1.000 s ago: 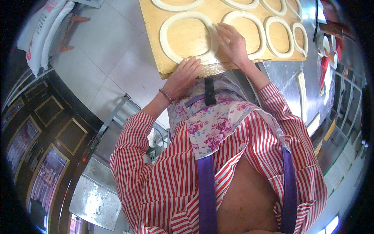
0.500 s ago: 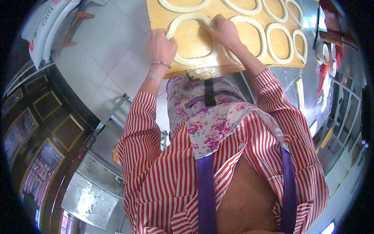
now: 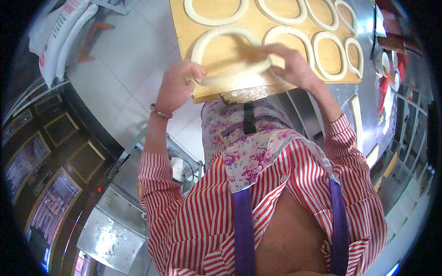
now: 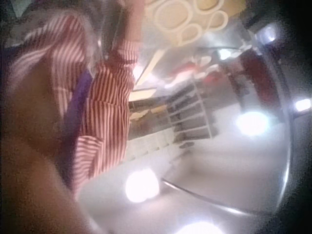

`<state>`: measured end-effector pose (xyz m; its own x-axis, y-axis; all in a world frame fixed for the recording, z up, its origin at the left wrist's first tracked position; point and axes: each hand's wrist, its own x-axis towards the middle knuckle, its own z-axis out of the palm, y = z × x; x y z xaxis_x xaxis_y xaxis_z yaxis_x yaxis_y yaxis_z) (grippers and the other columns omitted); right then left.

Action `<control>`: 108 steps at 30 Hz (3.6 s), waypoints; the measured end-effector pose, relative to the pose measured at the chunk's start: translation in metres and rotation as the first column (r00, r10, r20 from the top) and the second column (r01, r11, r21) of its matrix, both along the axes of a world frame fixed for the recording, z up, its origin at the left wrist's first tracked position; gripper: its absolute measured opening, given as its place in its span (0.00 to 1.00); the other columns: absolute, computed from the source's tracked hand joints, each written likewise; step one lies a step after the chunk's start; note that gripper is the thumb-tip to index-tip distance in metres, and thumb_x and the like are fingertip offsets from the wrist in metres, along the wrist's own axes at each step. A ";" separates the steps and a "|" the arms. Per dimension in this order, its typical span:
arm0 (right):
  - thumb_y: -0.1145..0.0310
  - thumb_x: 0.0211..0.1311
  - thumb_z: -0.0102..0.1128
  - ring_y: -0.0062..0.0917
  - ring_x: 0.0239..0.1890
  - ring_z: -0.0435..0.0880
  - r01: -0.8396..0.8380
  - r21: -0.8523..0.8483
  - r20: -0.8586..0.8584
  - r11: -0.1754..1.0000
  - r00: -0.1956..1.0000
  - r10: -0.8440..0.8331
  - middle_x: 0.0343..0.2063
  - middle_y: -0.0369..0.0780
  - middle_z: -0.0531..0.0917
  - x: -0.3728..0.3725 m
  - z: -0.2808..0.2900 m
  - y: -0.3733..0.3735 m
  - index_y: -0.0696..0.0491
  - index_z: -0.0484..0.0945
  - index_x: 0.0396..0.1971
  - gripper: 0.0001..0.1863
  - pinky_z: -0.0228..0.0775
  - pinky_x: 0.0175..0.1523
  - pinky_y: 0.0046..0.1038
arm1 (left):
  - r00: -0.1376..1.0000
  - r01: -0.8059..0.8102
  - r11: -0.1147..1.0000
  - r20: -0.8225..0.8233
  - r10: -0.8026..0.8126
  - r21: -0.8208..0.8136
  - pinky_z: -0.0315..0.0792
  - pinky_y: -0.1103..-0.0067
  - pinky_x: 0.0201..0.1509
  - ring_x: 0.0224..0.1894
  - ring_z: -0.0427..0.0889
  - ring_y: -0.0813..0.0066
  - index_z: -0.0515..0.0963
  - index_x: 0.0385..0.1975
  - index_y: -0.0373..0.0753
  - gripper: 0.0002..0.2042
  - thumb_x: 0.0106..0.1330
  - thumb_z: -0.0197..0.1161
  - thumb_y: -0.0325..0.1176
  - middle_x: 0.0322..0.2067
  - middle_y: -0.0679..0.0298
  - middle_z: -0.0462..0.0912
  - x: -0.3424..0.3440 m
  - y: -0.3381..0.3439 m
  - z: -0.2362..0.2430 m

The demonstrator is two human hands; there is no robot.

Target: The person shapes long dough ropes into circular rings and places them onto a wooden board with circular indentations. They repeatedly pick up dough ropes from a metal table, form them into rings, and arrange them on the board.

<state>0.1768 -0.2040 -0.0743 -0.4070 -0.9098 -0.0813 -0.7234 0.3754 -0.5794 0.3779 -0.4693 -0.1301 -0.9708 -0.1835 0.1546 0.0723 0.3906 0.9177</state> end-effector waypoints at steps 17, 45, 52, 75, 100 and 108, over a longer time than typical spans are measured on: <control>0.65 0.54 0.68 0.35 0.48 0.79 0.136 -0.207 -0.248 0.969 0.951 -0.187 0.43 0.39 0.82 -0.016 -0.125 -0.103 0.49 0.82 0.47 0.18 0.69 0.54 0.38 | 0.983 -0.114 0.874 0.073 0.168 -0.473 0.71 0.68 0.53 0.47 0.79 0.59 0.84 0.46 0.44 0.16 0.57 0.70 0.37 0.39 0.60 0.81 -0.109 -0.007 -0.096; 0.65 0.47 0.69 0.37 0.45 0.81 0.158 -0.107 -0.108 0.982 0.980 -0.169 0.38 0.41 0.83 -0.038 -0.139 -0.142 0.50 0.82 0.42 0.18 0.70 0.54 0.39 | 0.986 -0.107 0.929 0.084 0.145 -0.355 0.72 0.66 0.55 0.48 0.78 0.56 0.80 0.47 0.40 0.22 0.49 0.69 0.23 0.41 0.57 0.79 -0.120 -0.026 -0.107; 0.67 0.49 0.66 0.40 0.45 0.81 0.196 -0.088 -0.043 0.977 0.979 -0.201 0.39 0.44 0.83 -0.039 -0.138 -0.152 0.53 0.82 0.43 0.18 0.72 0.55 0.39 | 0.983 -0.139 0.928 0.064 0.171 -0.347 0.71 0.65 0.55 0.49 0.77 0.56 0.80 0.48 0.40 0.22 0.48 0.69 0.22 0.42 0.58 0.79 -0.121 -0.031 -0.110; 0.64 0.54 0.67 0.39 0.47 0.81 0.336 -0.065 -0.191 0.939 0.920 -0.343 0.42 0.41 0.81 -0.062 -0.131 -0.135 0.51 0.82 0.46 0.18 0.76 0.50 0.38 | 0.959 -0.263 0.850 -0.028 0.282 -0.457 0.69 0.65 0.55 0.46 0.77 0.60 0.83 0.47 0.45 0.19 0.54 0.73 0.37 0.39 0.60 0.79 -0.161 -0.031 -0.108; 0.62 0.51 0.68 0.30 0.59 0.73 -0.179 0.170 -0.241 0.969 0.946 0.217 0.52 0.39 0.77 -0.002 -0.091 -0.084 0.51 0.76 0.53 0.27 0.53 0.69 0.48 | 0.963 0.269 0.860 0.094 -0.254 -0.435 0.64 0.65 0.59 0.49 0.76 0.61 0.79 0.44 0.44 0.21 0.47 0.73 0.33 0.44 0.62 0.78 -0.044 -0.029 -0.093; 0.62 0.54 0.69 0.37 0.53 0.77 0.223 -0.055 -0.100 0.973 0.969 -0.227 0.47 0.42 0.81 -0.048 -0.087 -0.097 0.48 0.81 0.47 0.19 0.65 0.62 0.43 | 0.993 -0.088 0.911 -0.108 0.048 -0.404 0.67 0.65 0.57 0.48 0.76 0.57 0.79 0.45 0.42 0.20 0.50 0.73 0.31 0.44 0.61 0.78 -0.093 -0.014 -0.078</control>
<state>0.1289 -0.3008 -0.1615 -0.6059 -0.7955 0.0101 -0.6807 0.5118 -0.5241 0.2847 -0.4837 -0.2078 -0.9356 -0.1499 0.3197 0.1103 0.7360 0.6679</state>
